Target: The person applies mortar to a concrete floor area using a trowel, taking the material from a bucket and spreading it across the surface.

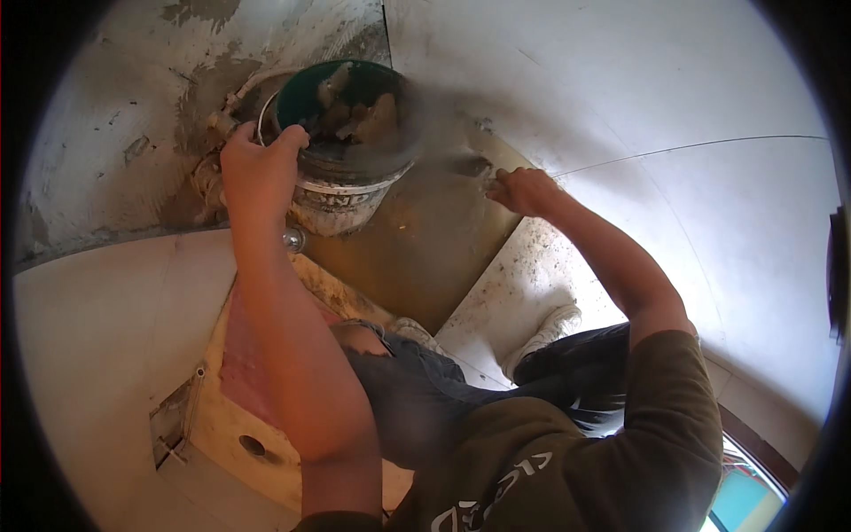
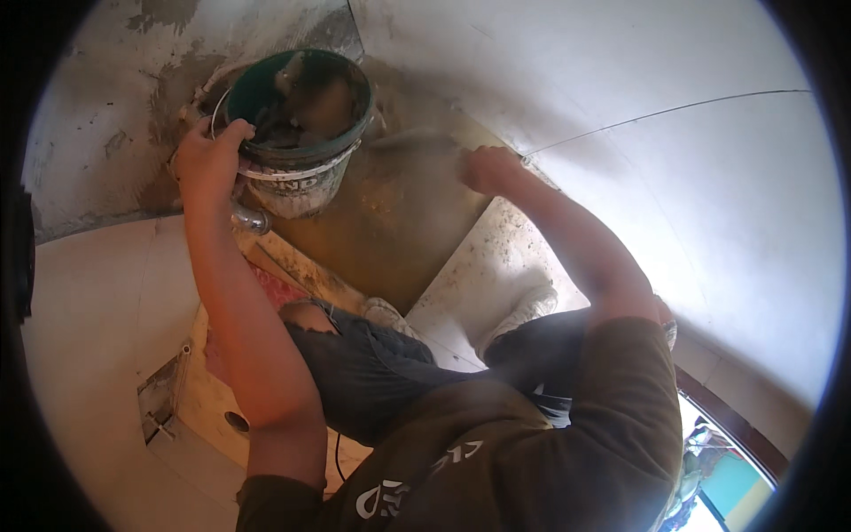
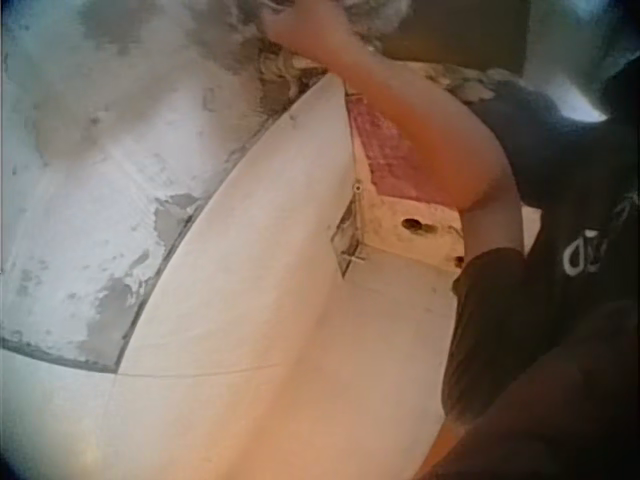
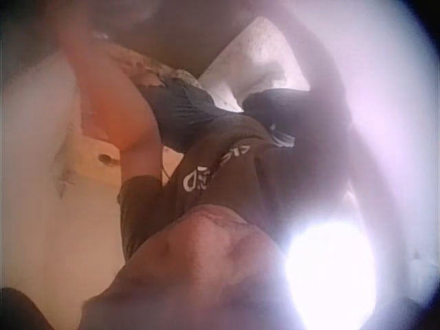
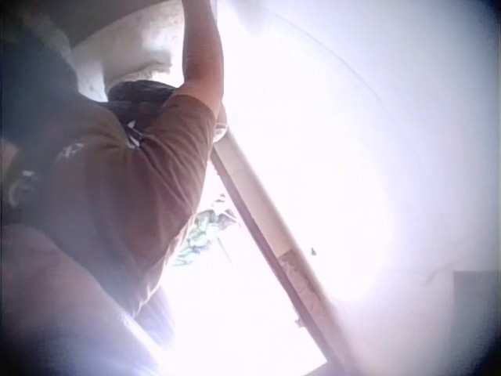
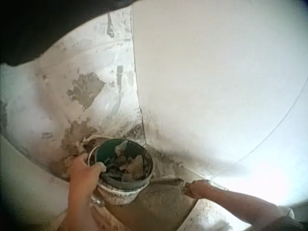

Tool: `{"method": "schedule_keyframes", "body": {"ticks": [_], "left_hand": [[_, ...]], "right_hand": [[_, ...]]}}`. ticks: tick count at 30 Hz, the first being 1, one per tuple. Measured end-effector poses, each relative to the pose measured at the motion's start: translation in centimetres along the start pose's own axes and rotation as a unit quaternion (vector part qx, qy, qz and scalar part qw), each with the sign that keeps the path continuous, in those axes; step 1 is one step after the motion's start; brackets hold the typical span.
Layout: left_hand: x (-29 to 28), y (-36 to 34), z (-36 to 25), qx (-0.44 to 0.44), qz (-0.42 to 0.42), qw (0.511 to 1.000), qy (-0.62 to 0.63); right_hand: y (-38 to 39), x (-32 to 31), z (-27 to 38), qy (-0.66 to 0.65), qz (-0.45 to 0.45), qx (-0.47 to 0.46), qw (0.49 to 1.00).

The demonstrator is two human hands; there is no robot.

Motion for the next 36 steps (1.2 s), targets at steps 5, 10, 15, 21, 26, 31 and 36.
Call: {"method": "schedule_keyframes", "body": {"ticks": [5, 10, 15, 21, 26, 31, 36], "left_hand": [[0.2, 0.1, 0.2, 0.018, -0.005, 0.999, 0.048], [0.6, -0.2, 0.5, 0.012, 0.024, 0.999, 0.038], [0.3, 0.0, 0.0, 0.023, 0.018, 0.999, 0.041], [-0.6, -0.1, -0.3, 0.019, -0.018, 0.997, 0.077], [-1.0, 0.1, -0.3, 0.04, -0.025, 0.994, 0.1], [-2.4, 0.5, -0.1, 0.053, -0.015, 0.989, 0.137], [-1.2, 3.7, -1.3, 0.031, 0.014, 0.991, 0.126]], "right_hand": [[3.0, 7.4, 6.0, 0.071, 0.123, -0.132, 0.981], [2.0, 6.7, 4.5, 0.116, 0.121, -0.145, 0.975], [-0.3, 3.0, 3.3, 0.083, 0.103, -0.078, 0.988], [3.1, 6.2, 17.6, 0.031, 0.102, -0.162, 0.981], [1.3, 2.1, 17.3, 0.017, -0.006, -0.174, 0.985], [-2.3, 2.2, 10.7, -0.139, -0.035, -0.097, 0.985], [0.1, 5.5, 6.5, -0.342, -0.261, 0.002, 0.903]]}}
Point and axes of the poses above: each hand's wrist, its own y-axis away from the middle knuckle, its own x-axis out of the palm, z = x × y, the point moved 6 cm from there along -y, towards the middle knuckle, and after that the axes turned 13 degrees about z, right-handed, at the moved point
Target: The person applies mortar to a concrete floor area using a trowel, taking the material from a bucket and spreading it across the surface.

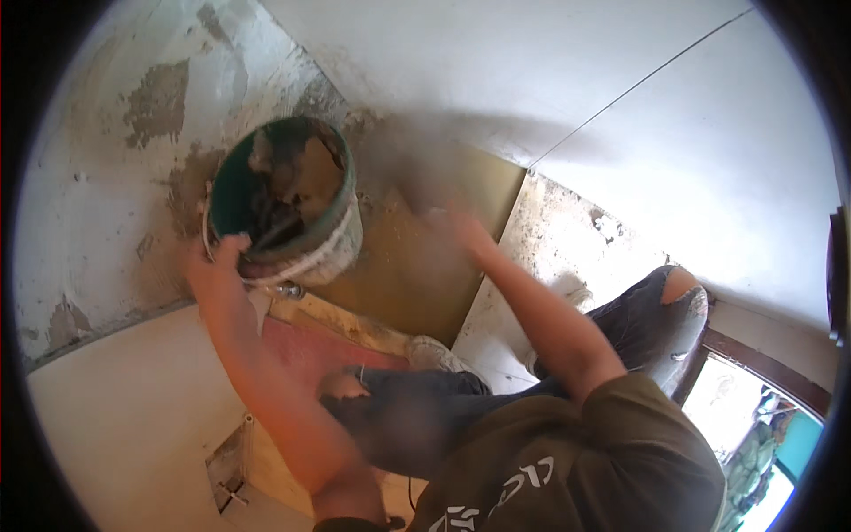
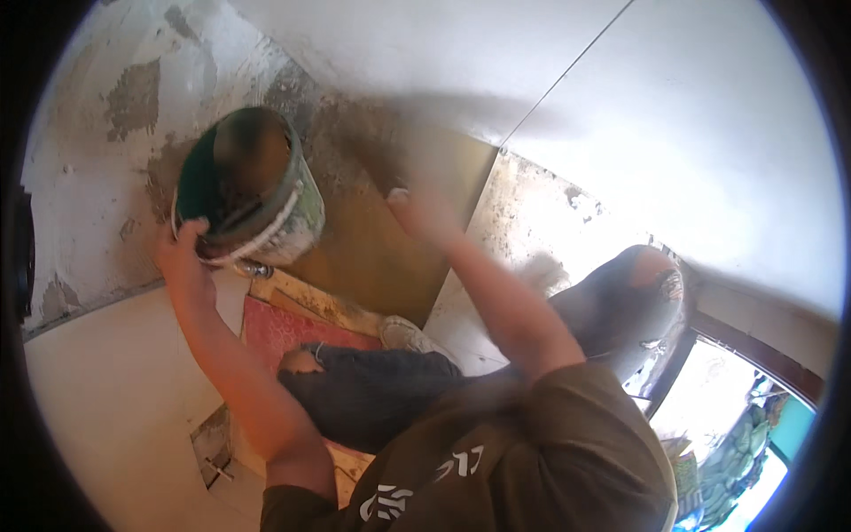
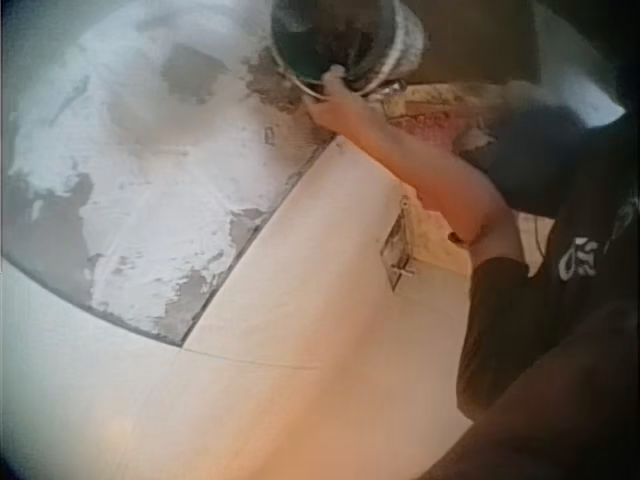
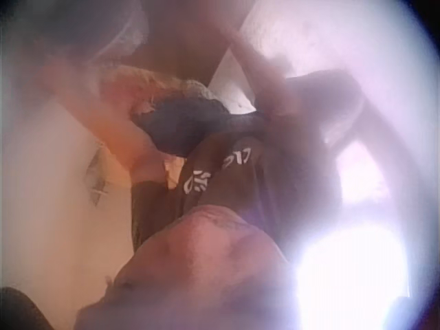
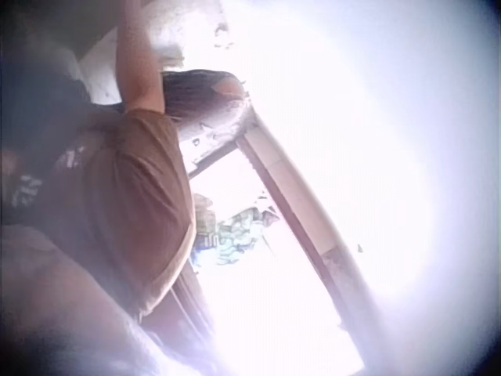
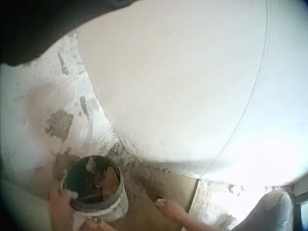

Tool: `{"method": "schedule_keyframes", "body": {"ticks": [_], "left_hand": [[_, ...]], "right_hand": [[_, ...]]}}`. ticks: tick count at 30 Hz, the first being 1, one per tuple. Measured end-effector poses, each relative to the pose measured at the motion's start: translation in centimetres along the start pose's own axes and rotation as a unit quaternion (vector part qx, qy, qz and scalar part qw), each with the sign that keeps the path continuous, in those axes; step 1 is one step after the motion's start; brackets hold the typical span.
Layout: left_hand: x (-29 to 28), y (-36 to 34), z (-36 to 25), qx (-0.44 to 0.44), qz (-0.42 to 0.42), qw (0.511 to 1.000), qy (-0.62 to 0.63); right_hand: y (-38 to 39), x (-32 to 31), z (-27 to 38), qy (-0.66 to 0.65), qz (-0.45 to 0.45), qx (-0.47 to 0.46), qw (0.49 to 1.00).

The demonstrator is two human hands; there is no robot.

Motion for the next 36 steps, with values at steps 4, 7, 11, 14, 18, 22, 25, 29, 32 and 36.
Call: {"method": "schedule_keyframes", "body": {"ticks": [4, 7, 11, 14, 18, 22, 25, 29, 32, 36], "left_hand": [[1.2, 3.1, 1.0, -0.013, 0.09, 0.996, -0.021], [4.0, 5.0, 0.9, -0.005, 0.176, 0.984, -0.035], [4.0, 6.7, 5.1, -0.025, 0.262, 0.959, -0.108], [1.7, 6.5, 10.9, -0.109, 0.265, 0.951, -0.114], [0.4, 8.6, 15.2, -0.103, 0.29, 0.935, -0.175], [-4.2, 12.1, 17.7, -0.152, 0.177, 0.971, -0.042], [-7.6, 13.0, 18.2, -0.185, 0.072, 0.971, -0.131], [-15.6, 12.5, 22.8, -0.191, -0.047, 0.941, -0.276], [-20.1, 12.8, 26.4, -0.227, -0.11, 0.96, -0.122], [-19.0, 11.8, 22.9, -0.221, -0.107, 0.944, -0.219]], "right_hand": [[5.7, -3.6, 2.7, -0.178, 0.061, 0.231, 0.954], [7.4, -1.0, -2.2, -0.17, -0.013, 0.26, 0.95], [7.4, 1.1, -3.9, -0.109, 0.017, 0.307, 0.945], [6.1, 0.7, -4.2, -0.028, -0.007, 0.264, 0.964], [4.6, 1.8, -8.4, -0.021, -0.018, 0.242, 0.97], [5.0, -1.8, -3.9, 0.03, 0.046, 0.263, 0.963], [5.2, -4.4, -4.5, 0.062, 0.038, 0.255, 0.964], [1.5, -2.7, -4.9, 0.065, 0.027, 0.228, 0.971], [0.1, 0.0, -1.8, 0.1, 0.095, 0.183, 0.973], [-2.3, -1.2, 0.8, 0.122, 0.034, 0.144, 0.981]]}}
Point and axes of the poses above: each hand's wrist, its own y-axis away from the middle knuckle, its own x-axis out of the palm, z = x × y, the point moved 6 cm from there along -y, towards the middle knuckle, and after that the axes turned 13 degrees about z, right-handed, at the moved point
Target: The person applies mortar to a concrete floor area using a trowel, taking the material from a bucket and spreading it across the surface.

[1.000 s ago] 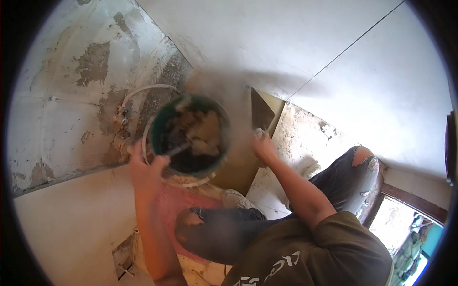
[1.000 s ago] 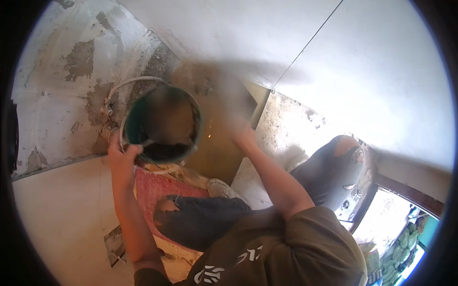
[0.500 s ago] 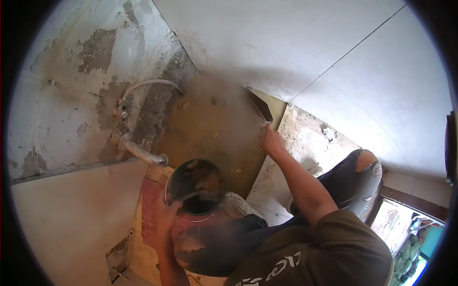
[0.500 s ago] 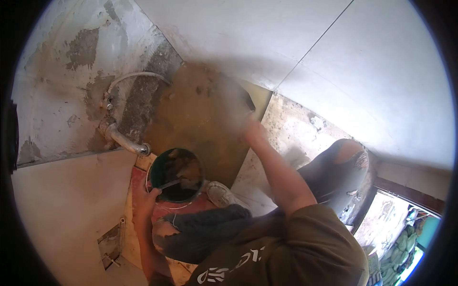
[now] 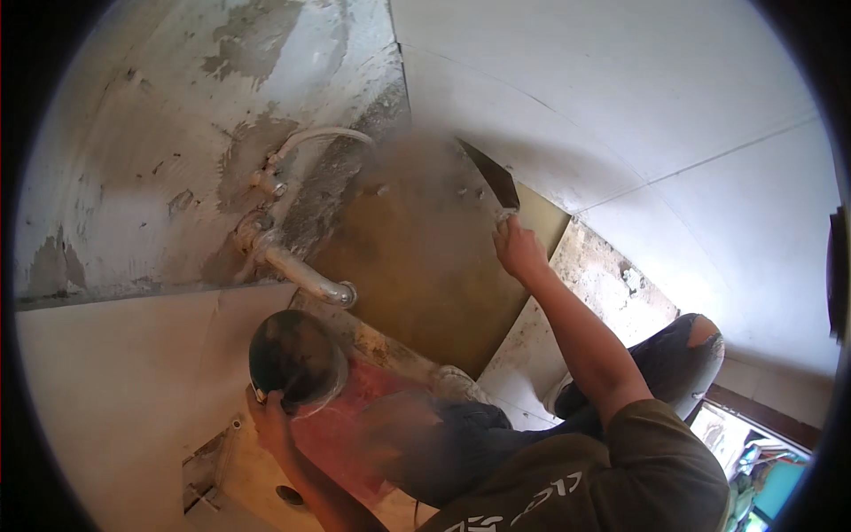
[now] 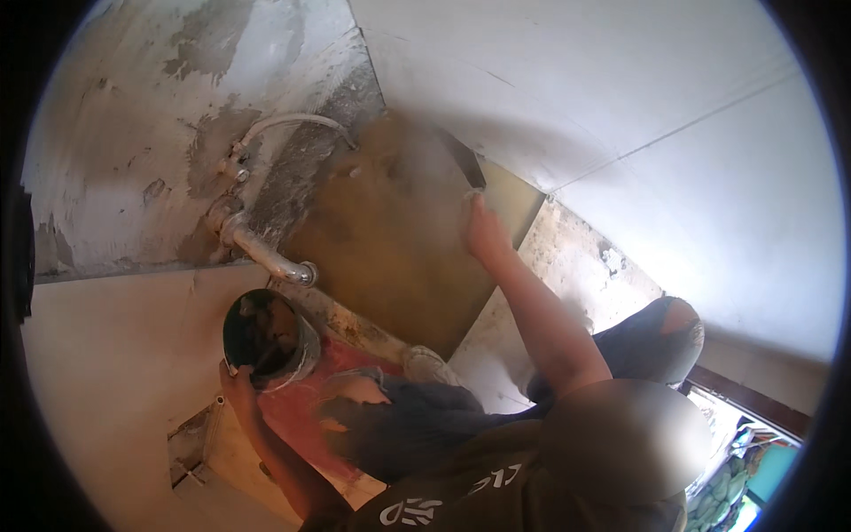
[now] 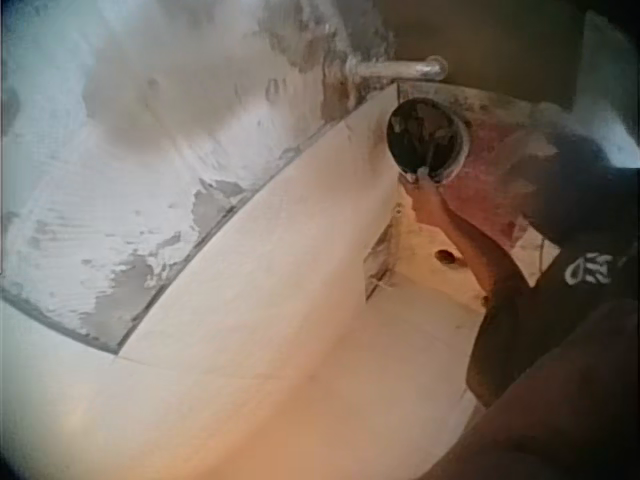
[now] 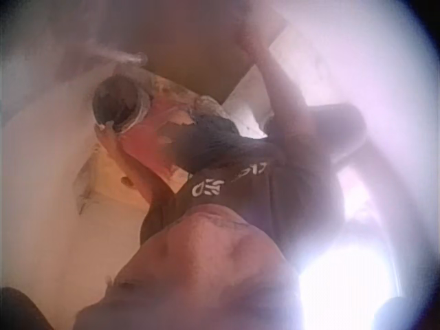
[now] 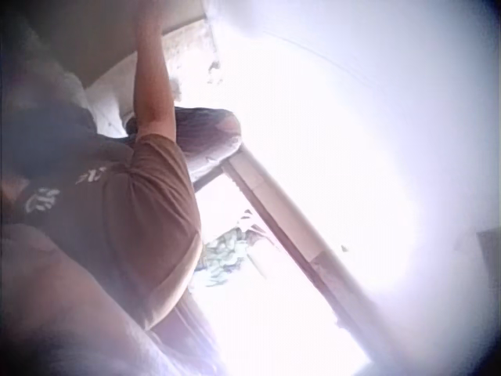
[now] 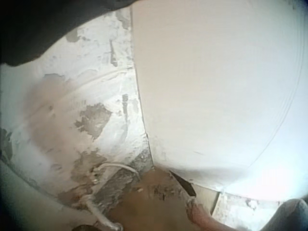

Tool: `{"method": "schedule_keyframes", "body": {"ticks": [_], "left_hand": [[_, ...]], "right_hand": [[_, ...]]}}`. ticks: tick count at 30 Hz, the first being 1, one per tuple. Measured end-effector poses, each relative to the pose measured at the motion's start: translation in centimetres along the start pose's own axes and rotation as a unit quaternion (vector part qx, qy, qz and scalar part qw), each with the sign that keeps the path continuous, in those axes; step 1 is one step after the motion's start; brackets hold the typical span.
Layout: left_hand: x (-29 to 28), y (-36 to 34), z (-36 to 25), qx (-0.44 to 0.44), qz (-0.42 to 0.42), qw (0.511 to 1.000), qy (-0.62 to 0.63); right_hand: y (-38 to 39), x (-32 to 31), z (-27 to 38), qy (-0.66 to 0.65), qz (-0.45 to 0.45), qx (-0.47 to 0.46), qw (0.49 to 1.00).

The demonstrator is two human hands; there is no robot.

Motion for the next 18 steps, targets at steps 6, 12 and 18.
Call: {"method": "schedule_keyframes", "body": {"ticks": [6, 12, 18], "left_hand": [[0.1, -2.2, 3.9, -0.047, -0.07, 0.985, -0.15], [-0.9, 0.1, 0.7, -0.168, -0.129, 0.94, -0.268], [0.2, -0.8, -2.2, -0.155, -0.115, 0.966, -0.17]], "right_hand": [[-13.4, -1.6, 1.9, 0.086, -0.044, -0.09, 0.991], [-7.0, -1.4, 10.1, 0.148, 0.078, -0.113, 0.979], [-7.7, -6.5, 9.5, 0.099, 0.088, -0.106, 0.986]]}}
Point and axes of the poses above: each hand's wrist, its own y-axis away from the middle knuckle, its own x-axis out of the palm, z = x × y, the point moved 6 cm from there along -y, towards the middle knuckle, and after that the axes turned 13 degrees about z, right-handed, at the moved point
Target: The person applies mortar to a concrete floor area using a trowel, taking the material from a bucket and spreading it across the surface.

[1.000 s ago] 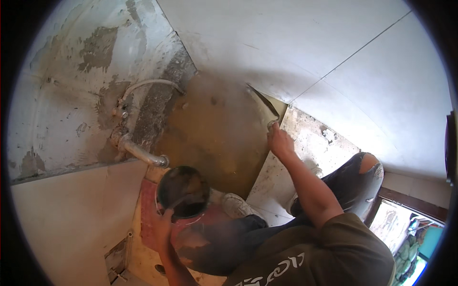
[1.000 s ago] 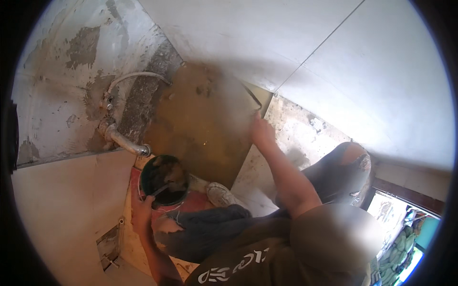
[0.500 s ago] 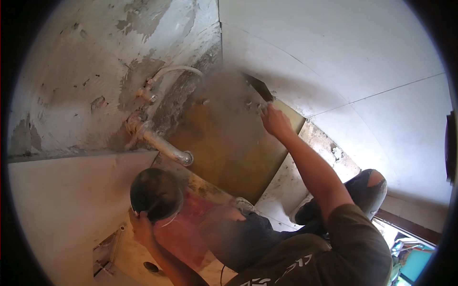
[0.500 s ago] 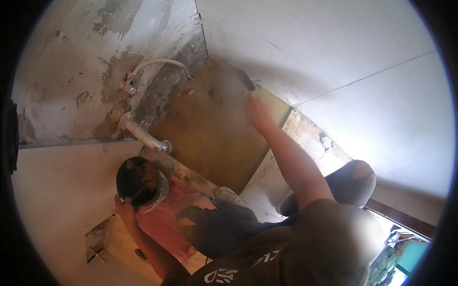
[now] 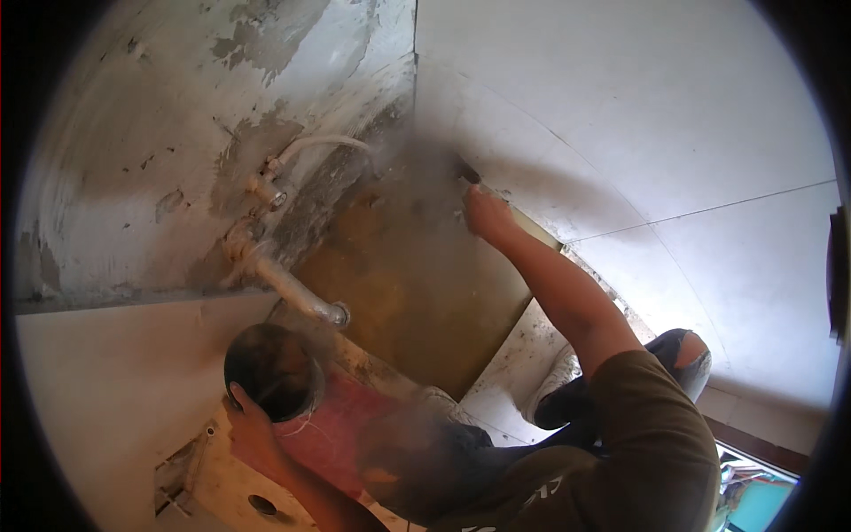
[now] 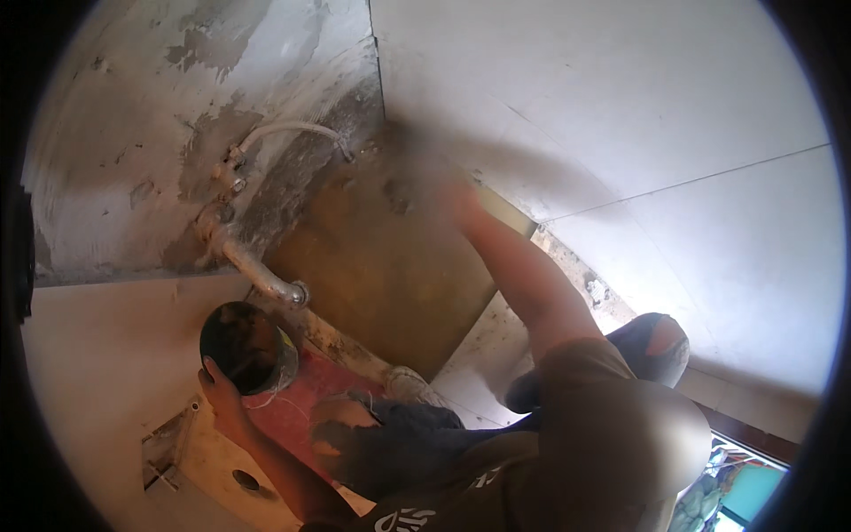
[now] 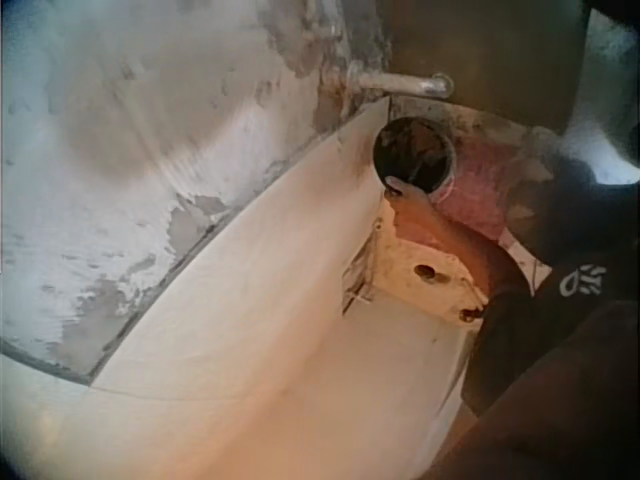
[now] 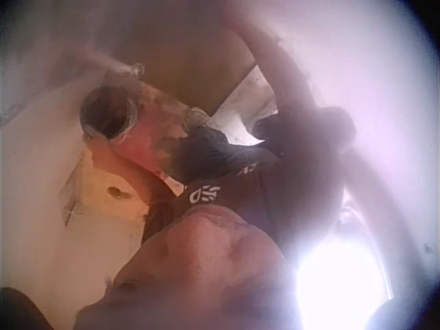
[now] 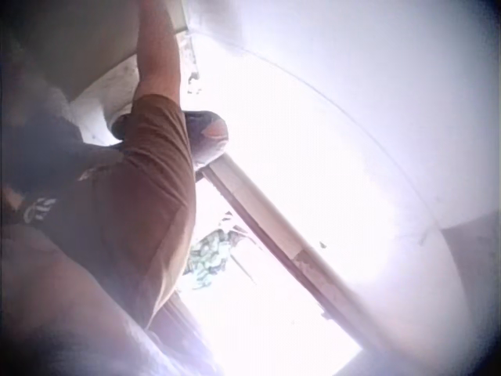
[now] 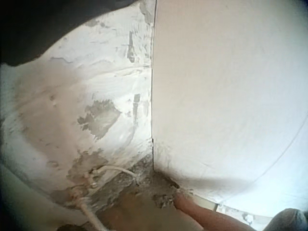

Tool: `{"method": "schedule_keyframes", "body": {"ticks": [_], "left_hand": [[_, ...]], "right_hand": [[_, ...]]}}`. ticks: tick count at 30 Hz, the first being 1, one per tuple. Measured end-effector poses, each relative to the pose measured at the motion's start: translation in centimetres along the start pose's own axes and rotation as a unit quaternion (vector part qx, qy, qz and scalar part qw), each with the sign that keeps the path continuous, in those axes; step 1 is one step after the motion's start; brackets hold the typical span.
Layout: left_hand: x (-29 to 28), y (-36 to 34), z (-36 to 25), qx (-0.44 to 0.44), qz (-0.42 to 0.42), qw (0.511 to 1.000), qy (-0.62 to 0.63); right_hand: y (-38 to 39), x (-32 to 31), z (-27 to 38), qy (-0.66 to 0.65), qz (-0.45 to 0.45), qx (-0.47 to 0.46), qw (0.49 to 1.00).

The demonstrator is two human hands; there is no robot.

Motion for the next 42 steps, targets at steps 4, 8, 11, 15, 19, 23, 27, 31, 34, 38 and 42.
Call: {"method": "schedule_keyframes", "body": {"ticks": [4, 8, 11, 15, 19, 23, 27, 31, 34, 38, 42], "left_hand": [[1.3, -1.6, 0.1, 0.002, 0.018, 0.999, 0.043], [1.2, -2.3, 1.1, 0.079, -0.017, 0.985, 0.152], [1.1, -2.7, 2.0, 0.074, -0.035, 0.985, 0.152], [0.6, 0.4, -1.7, 0.052, -0.021, 0.993, 0.099], [0.5, 0.2, -0.8, 0.033, -0.002, 0.994, 0.101], [0.5, 1.3, -0.1, -0.034, 0.035, 0.997, 0.064], [0.9, 0.8, 0.0, -0.034, 0.046, 0.997, 0.06], [0.6, 0.6, 0.6, -0.032, 0.05, 0.995, 0.079], [0.3, 0.6, 1.2, -0.037, 0.002, 0.999, 0.033], [0.5, -0.3, 0.5, -0.013, -0.015, 0.999, -0.029], [0.5, 0.2, -0.1, -0.012, -0.015, 1.0, -0.019]], "right_hand": [[-1.0, 2.8, -1.4, 0.02, 0.007, -0.014, 1.0], [0.6, 2.4, -0.3, -0.089, -0.005, -0.044, 0.995], [0.1, 4.7, -0.4, -0.219, 0.044, -0.04, 0.974], [0.3, 12.3, 1.0, -0.634, 0.036, 0.012, 0.772], [1.8, 20.1, 8.8, -0.858, 0.118, 0.107, 0.488], [5.7, 20.6, 13.0, -0.84, 0.261, 0.049, 0.473], [4.1, 22.3, 7.9, -0.774, 0.307, 0.058, 0.551], [5.0, 22.2, 6.4, -0.74, 0.272, 0.083, 0.61], [6.6, 19.5, 9.0, -0.751, 0.29, 0.094, 0.586], [2.8, 19.3, 7.8, -0.645, 0.348, 0.014, 0.68], [3.0, 16.6, 7.3, -0.555, 0.446, 0.002, 0.702]]}}
Point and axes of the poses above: each hand's wrist, its own y-axis away from the middle knuckle, its own x-axis out of the palm, z = x × y, the point moved 6 cm from there along -y, towards the middle knuckle, and after that the axes turned 13 degrees about z, right-handed, at the moved point
